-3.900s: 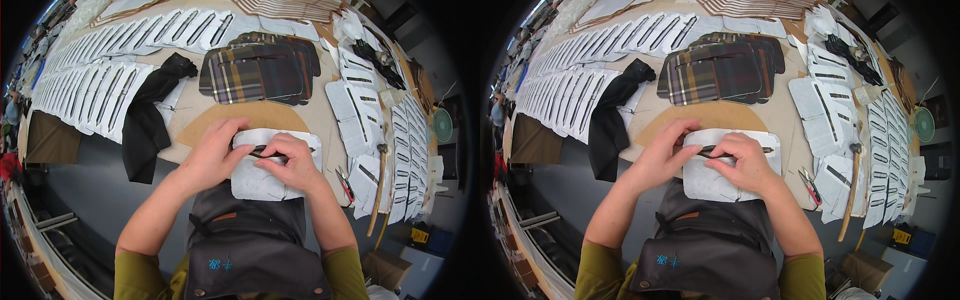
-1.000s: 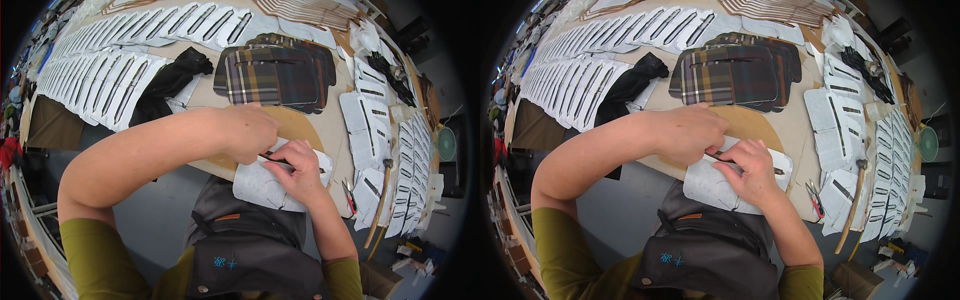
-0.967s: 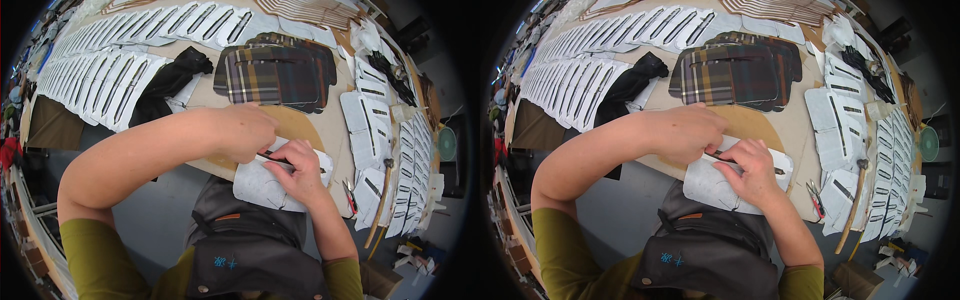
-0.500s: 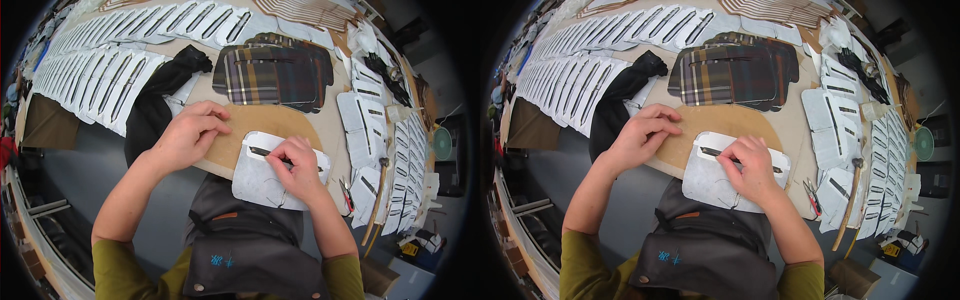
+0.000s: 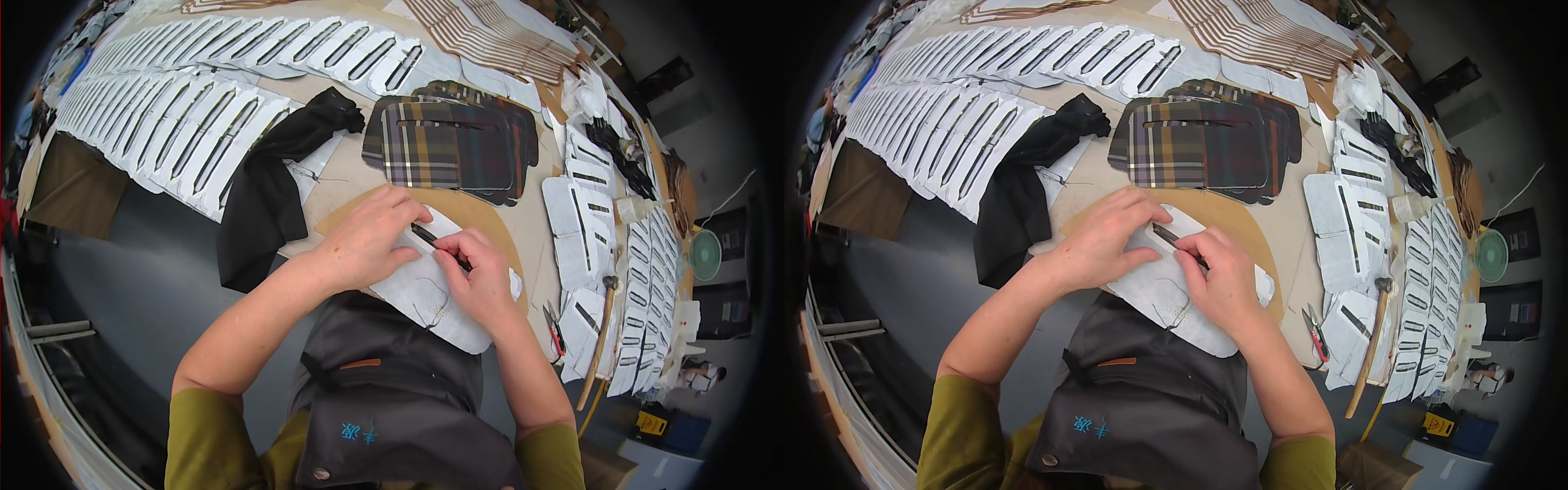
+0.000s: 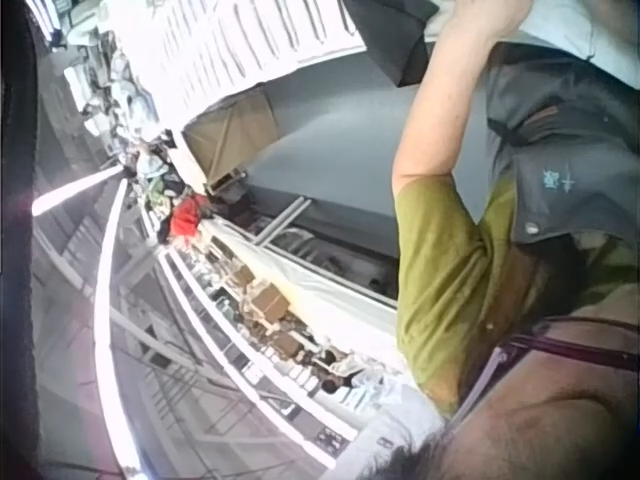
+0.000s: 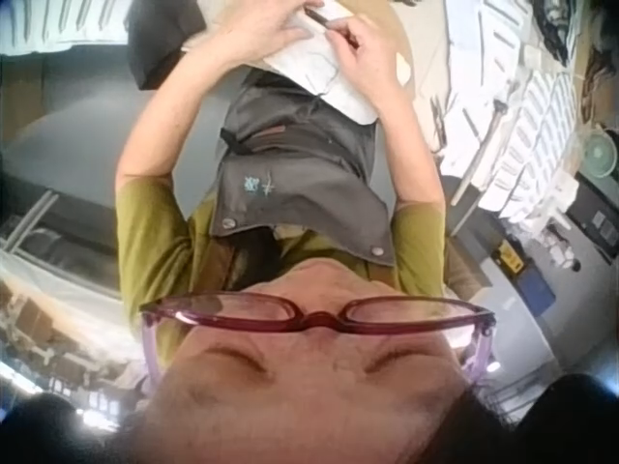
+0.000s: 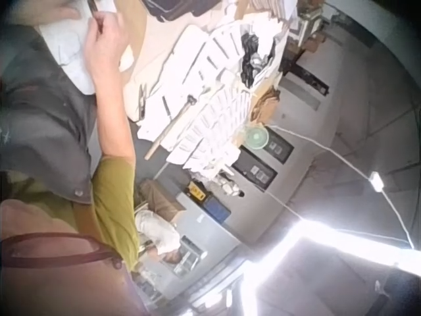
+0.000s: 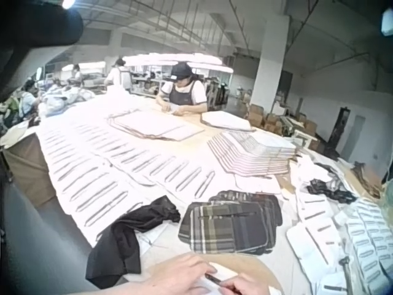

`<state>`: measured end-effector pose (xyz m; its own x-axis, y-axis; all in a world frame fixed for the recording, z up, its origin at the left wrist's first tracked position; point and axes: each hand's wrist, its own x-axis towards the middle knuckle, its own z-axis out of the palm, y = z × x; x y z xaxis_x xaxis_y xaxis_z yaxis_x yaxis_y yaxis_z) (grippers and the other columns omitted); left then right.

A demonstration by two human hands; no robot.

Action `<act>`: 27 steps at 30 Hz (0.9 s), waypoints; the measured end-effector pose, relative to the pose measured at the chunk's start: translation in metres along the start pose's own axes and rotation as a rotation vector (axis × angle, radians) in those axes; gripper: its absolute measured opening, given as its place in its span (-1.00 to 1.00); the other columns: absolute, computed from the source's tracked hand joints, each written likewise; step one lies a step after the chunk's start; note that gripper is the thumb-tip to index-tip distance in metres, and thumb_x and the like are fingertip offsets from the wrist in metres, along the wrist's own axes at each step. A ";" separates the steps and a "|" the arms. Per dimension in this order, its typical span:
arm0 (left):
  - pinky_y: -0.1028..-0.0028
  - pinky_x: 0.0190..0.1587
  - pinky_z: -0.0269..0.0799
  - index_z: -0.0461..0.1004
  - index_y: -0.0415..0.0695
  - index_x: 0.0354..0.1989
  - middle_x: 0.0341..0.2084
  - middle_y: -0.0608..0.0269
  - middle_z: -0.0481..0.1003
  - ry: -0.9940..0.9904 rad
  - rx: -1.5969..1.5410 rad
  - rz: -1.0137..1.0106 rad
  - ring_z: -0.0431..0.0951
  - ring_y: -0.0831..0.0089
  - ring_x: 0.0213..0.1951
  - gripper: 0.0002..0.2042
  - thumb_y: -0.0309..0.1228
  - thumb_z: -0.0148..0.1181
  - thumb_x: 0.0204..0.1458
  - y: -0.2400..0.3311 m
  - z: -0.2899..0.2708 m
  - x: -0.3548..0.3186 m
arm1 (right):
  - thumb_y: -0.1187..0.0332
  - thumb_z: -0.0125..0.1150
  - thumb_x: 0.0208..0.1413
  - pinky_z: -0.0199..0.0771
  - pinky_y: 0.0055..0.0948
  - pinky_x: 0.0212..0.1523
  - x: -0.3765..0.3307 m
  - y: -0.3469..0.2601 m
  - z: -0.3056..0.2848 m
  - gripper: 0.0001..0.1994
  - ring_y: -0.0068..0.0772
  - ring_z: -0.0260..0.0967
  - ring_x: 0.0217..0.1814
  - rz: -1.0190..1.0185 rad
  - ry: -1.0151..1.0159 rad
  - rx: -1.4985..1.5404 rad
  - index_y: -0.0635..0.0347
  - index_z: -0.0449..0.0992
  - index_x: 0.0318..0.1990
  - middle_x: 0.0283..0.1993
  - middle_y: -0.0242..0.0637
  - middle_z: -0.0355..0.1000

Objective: The recorder is assembling leather pockets by folding material over a zipper and hammering edges flat.

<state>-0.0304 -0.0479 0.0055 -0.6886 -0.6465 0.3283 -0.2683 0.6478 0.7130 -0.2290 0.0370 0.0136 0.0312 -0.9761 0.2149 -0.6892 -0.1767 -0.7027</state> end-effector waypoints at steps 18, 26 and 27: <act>0.25 -0.01 0.42 0.51 -0.21 -0.24 -0.16 0.15 0.46 -0.009 0.149 0.025 0.45 0.13 -0.06 -0.80 -0.53 0.36 -0.06 0.008 0.008 -0.010 | 0.54 0.31 0.08 0.50 -0.27 -0.24 -0.015 -0.007 -0.032 -0.81 -0.18 0.50 -0.26 0.019 -0.129 -0.175 0.20 0.60 -0.12 -0.27 -0.23 0.49; 0.25 -0.02 0.38 0.57 -0.19 -0.17 -0.23 0.18 0.46 0.017 0.195 0.099 0.45 0.15 -0.09 -0.74 -0.59 0.33 -0.10 0.039 0.039 -0.004 | 0.54 0.37 0.04 0.52 -0.39 -0.30 -0.032 0.000 -0.028 -0.84 -0.32 0.54 -0.33 0.198 -0.024 0.047 0.21 0.60 -0.20 -0.34 -0.24 0.51; 0.25 -0.02 0.38 0.57 -0.19 -0.17 -0.23 0.18 0.46 0.014 0.193 0.099 0.45 0.15 -0.09 -0.74 -0.59 0.33 -0.10 0.038 0.041 -0.004 | 0.54 0.37 0.04 0.52 -0.39 -0.30 -0.033 -0.001 -0.029 -0.84 -0.32 0.54 -0.33 0.202 -0.023 0.047 0.21 0.60 -0.20 -0.34 -0.24 0.51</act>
<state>-0.0652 -0.0040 0.0059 -0.7092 -0.5802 0.4005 -0.3244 0.7729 0.5453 -0.2503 0.0727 0.0263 -0.0873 -0.9949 0.0513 -0.6484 0.0177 -0.7611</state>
